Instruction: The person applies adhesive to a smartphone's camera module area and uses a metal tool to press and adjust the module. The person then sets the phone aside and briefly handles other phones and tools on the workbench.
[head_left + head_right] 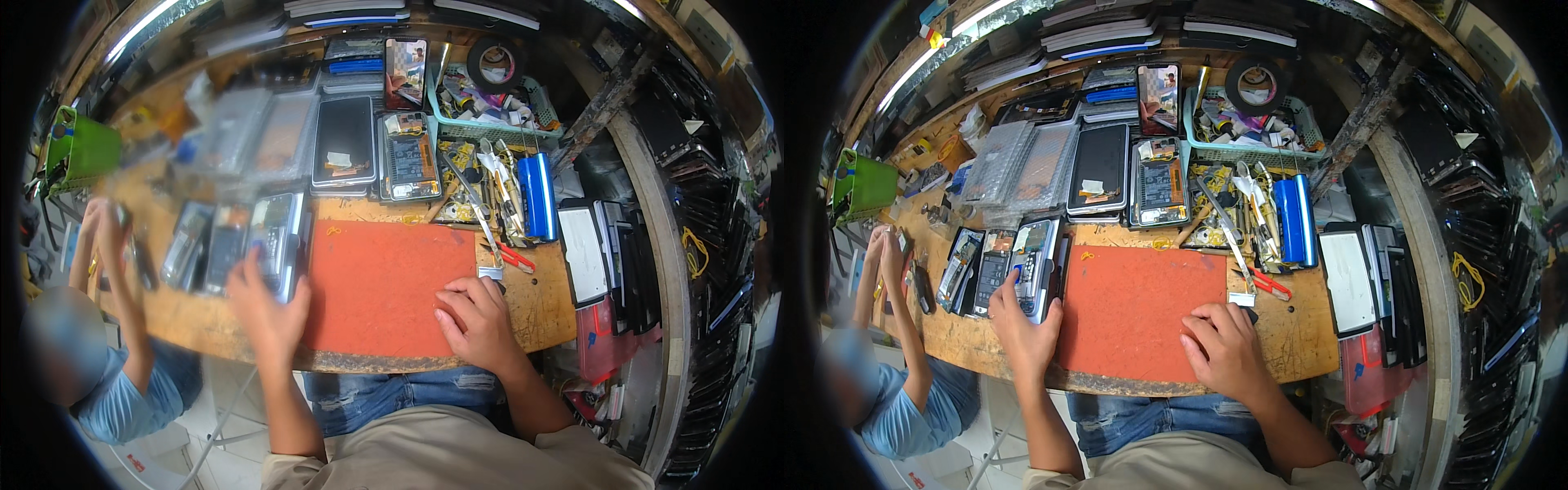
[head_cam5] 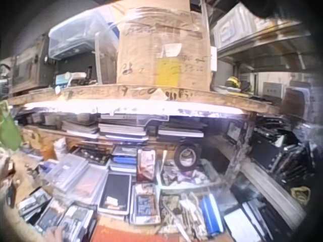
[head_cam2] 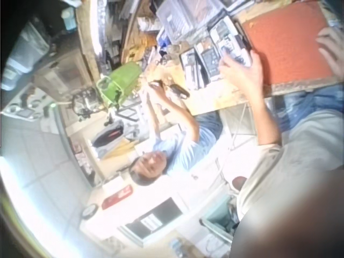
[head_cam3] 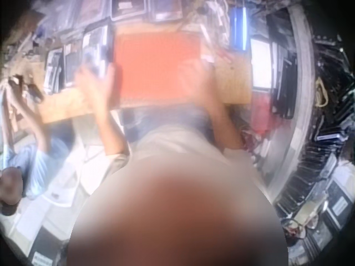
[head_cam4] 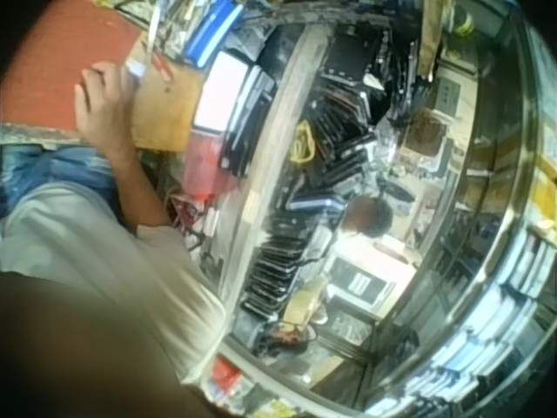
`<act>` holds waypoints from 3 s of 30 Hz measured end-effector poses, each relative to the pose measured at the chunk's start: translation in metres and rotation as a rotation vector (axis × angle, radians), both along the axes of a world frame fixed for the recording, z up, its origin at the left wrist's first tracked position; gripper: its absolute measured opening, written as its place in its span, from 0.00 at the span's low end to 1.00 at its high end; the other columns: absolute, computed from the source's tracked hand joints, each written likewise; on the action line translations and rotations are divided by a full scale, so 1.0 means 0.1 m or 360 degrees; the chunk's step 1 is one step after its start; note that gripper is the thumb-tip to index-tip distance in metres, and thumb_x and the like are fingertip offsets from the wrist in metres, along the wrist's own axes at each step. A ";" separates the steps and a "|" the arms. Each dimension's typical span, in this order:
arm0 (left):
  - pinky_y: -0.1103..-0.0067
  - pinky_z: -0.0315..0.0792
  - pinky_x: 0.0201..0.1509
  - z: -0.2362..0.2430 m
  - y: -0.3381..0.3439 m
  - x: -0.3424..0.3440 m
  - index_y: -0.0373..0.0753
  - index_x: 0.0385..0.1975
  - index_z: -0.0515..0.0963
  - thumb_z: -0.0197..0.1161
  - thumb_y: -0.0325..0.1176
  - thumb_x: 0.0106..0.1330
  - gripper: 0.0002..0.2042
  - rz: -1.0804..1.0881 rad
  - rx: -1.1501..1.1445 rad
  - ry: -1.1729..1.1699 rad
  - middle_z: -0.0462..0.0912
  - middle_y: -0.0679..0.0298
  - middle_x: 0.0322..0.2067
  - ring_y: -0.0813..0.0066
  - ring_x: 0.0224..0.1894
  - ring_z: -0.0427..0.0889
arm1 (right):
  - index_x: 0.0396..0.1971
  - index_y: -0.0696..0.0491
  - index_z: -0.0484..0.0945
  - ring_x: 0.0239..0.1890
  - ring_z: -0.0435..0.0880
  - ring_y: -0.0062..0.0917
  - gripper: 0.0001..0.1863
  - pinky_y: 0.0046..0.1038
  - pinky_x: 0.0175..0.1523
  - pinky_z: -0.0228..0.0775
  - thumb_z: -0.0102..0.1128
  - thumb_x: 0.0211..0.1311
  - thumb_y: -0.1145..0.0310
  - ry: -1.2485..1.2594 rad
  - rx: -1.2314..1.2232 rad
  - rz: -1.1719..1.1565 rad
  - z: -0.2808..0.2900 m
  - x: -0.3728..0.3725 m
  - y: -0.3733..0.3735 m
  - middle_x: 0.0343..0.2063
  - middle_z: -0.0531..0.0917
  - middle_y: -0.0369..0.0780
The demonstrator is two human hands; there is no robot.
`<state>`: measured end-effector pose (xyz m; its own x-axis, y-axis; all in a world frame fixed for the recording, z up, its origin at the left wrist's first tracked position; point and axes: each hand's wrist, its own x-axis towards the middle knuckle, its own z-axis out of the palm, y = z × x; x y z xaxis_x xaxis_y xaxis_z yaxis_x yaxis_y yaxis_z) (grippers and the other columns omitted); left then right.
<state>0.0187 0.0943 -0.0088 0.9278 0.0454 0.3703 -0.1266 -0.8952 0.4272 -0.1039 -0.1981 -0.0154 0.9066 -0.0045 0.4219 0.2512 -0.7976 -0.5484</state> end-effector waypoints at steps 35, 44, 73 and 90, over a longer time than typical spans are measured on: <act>0.65 0.71 0.70 0.65 0.69 0.11 0.43 0.75 0.76 0.80 0.40 0.52 0.44 -0.0253 -0.0247 0.0297 0.78 0.50 0.55 0.53 0.60 0.79 | 0.45 0.57 0.87 0.46 0.82 0.41 0.15 0.42 0.52 0.76 0.76 0.56 0.76 -0.0018 0.0049 -0.0004 -0.05 0.00 -0.01 0.47 0.84 0.44; 0.68 0.72 0.72 0.80 1.02 -0.12 0.35 0.75 0.73 0.77 0.33 0.59 0.40 0.0006 -0.0279 -0.0035 0.77 0.53 0.62 0.60 0.66 0.80 | 0.45 0.58 0.87 0.46 0.82 0.42 0.15 0.42 0.52 0.75 0.76 0.56 0.76 -0.0007 0.0034 -0.0006 -0.03 0.00 0.00 0.47 0.84 0.44; 0.58 0.74 0.67 0.14 0.75 0.60 0.35 0.66 0.80 0.79 0.40 0.66 0.30 0.0044 0.0287 -0.0031 0.84 0.44 0.56 0.43 0.60 0.82 | 0.44 0.59 0.87 0.47 0.81 0.43 0.13 0.43 0.52 0.75 0.74 0.58 0.77 -0.0006 0.0046 -0.0004 -0.04 0.01 0.01 0.46 0.84 0.45; 0.61 0.80 0.63 0.14 0.90 0.76 0.32 0.66 0.79 0.82 0.44 0.58 0.37 0.0068 0.0023 0.0000 0.89 0.40 0.54 0.46 0.57 0.90 | 0.44 0.58 0.87 0.46 0.82 0.43 0.14 0.44 0.53 0.75 0.75 0.57 0.76 -0.0007 0.0044 -0.0019 -0.03 0.00 0.02 0.47 0.84 0.45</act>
